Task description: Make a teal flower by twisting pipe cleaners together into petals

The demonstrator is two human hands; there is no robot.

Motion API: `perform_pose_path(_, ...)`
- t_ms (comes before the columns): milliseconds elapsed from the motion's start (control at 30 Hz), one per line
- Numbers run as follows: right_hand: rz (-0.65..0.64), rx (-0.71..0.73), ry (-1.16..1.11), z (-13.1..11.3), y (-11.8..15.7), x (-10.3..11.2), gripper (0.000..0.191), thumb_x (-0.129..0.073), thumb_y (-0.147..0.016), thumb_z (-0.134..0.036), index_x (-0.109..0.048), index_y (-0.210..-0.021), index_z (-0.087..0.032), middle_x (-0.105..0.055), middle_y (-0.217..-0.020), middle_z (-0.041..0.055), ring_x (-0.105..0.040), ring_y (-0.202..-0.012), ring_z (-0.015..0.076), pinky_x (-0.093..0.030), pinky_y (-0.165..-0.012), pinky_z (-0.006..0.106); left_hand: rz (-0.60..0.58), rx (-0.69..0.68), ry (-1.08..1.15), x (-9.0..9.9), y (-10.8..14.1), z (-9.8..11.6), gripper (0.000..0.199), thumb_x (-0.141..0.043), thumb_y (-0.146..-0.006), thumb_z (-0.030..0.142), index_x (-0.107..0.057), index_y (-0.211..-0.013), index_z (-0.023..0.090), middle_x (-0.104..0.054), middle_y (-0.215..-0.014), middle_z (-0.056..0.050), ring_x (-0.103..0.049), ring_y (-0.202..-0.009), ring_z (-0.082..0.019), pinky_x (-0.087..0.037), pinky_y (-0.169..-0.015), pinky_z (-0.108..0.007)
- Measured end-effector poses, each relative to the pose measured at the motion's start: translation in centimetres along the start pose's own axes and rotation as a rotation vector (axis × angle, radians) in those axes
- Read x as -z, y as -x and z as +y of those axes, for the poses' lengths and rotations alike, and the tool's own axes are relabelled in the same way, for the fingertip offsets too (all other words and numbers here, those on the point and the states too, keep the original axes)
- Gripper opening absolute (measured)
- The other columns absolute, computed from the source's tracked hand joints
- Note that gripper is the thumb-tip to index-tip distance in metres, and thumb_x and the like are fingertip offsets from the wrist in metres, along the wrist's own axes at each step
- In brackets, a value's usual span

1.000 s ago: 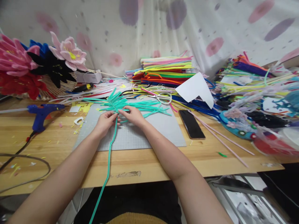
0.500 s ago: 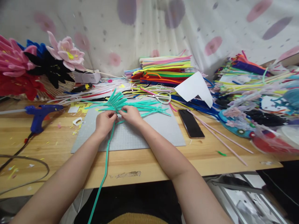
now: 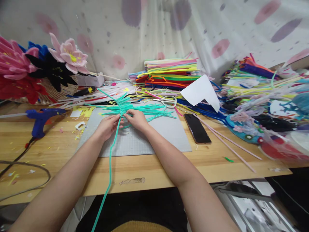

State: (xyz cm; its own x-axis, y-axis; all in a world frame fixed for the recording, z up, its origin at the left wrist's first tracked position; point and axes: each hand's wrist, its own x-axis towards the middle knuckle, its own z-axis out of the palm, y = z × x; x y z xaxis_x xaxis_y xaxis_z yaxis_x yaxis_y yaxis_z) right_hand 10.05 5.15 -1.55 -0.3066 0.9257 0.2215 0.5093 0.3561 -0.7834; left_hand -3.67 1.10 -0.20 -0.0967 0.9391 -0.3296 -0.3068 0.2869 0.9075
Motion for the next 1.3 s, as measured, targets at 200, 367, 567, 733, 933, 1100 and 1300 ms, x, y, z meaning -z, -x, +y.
perform_pose_path(200, 0.001, 0.022, 0.025, -0.3, 0.2, 0.1, 0.023, -0.053, -0.081, -0.033, -0.064, -0.071, -0.016, -0.059, -0.057, -0.0021, -0.048, -0.057, 0.0096, -0.034, -0.06, 0.021, 0.018, -0.148, -0.146, 0.2, -0.3, -0.5, 0.019, -0.07, -0.066, 0.027, -0.063, -0.069, 0.011, -0.058, -0.06, 0.0, -0.048, -0.046, -0.005, -0.043, -0.039, -0.016)
perform_pose_path(367, 0.012, 0.055, 0.029, -0.4, 0.4, 0.0, 0.022, -0.053, -0.081, -0.032, -0.063, -0.07, -0.016, -0.059, -0.057, -0.0025, -0.049, -0.057, 0.0092, -0.034, -0.06, 0.021, 0.044, -0.282, -0.316, 0.4, -1.0, -1.4, 0.018, -0.064, -0.072, 0.029, -0.061, -0.067, 0.012, -0.053, -0.055, 0.001, -0.048, -0.042, -0.007, -0.042, -0.037, -0.018)
perform_pose_path(567, 0.014, 0.078, 0.033, -0.3, 0.4, -0.1, 0.024, -0.052, -0.082, -0.034, -0.062, -0.069, -0.016, -0.06, -0.059, -0.0021, -0.049, -0.059, 0.0096, -0.034, -0.062, 0.021, 0.075, -0.321, -0.371, 0.3, -1.2, -1.7, 0.016, -0.062, -0.073, 0.028, -0.059, -0.069, 0.014, -0.052, -0.054, 0.002, -0.047, -0.04, -0.008, -0.04, -0.037, -0.019)
perform_pose_path(733, 0.009, 0.046, 0.003, -0.3, 0.4, 0.1, 0.024, -0.052, -0.082, -0.035, -0.063, -0.074, -0.015, -0.058, -0.057, -0.0021, -0.049, -0.057, 0.0099, -0.034, -0.06, 0.021, -0.01, -0.216, -0.191, 0.0, -0.3, -0.7, 0.025, -0.068, -0.067, 0.034, -0.057, -0.067, 0.013, -0.05, -0.055, 0.003, -0.044, -0.046, -0.006, -0.045, -0.04, -0.019)
perform_pose_path(933, -0.039, 0.152, 0.0, 0.0, 0.2, 0.7, 0.022, -0.052, -0.083, -0.034, -0.064, -0.078, -0.016, -0.064, -0.078, 0.0012, -0.054, -0.074, 0.0118, -0.037, -0.07, 0.022, -0.134, -0.111, -0.17, 0.7, 0.0, 0.1, 0.03, -0.076, -0.056, 0.036, -0.058, -0.063, 0.012, -0.049, -0.057, 0.004, -0.041, -0.046, -0.004, -0.043, -0.04, -0.017)
perform_pose_path(1100, -0.038, 0.197, 0.103, -0.2, 0.1, 1.0, 0.017, -0.055, -0.082, -0.03, -0.065, -0.08, -0.017, -0.064, -0.084, 0.0035, -0.053, -0.08, 0.0134, -0.037, -0.074, 0.023, -0.188, 0.078, -0.068, 1.1, 0.0, 0.8, 0.014, -0.07, -0.064, 0.021, -0.061, -0.067, 0.012, -0.05, -0.058, 0.003, -0.042, -0.043, -0.003, -0.038, -0.037, -0.014)
perform_pose_path(1300, -0.047, 0.214, 0.114, -0.2, 0.1, 1.0, 0.014, -0.055, -0.081, -0.025, -0.065, -0.084, -0.016, -0.062, -0.083, 0.0039, -0.052, -0.079, 0.0134, -0.036, -0.072, 0.023, -0.19, 0.157, 0.012, 1.1, -0.1, 1.0, 0.01, -0.061, -0.075, 0.021, -0.062, -0.072, 0.011, -0.049, -0.059, 0.003, -0.043, -0.042, -0.002, -0.037, -0.036, -0.013)
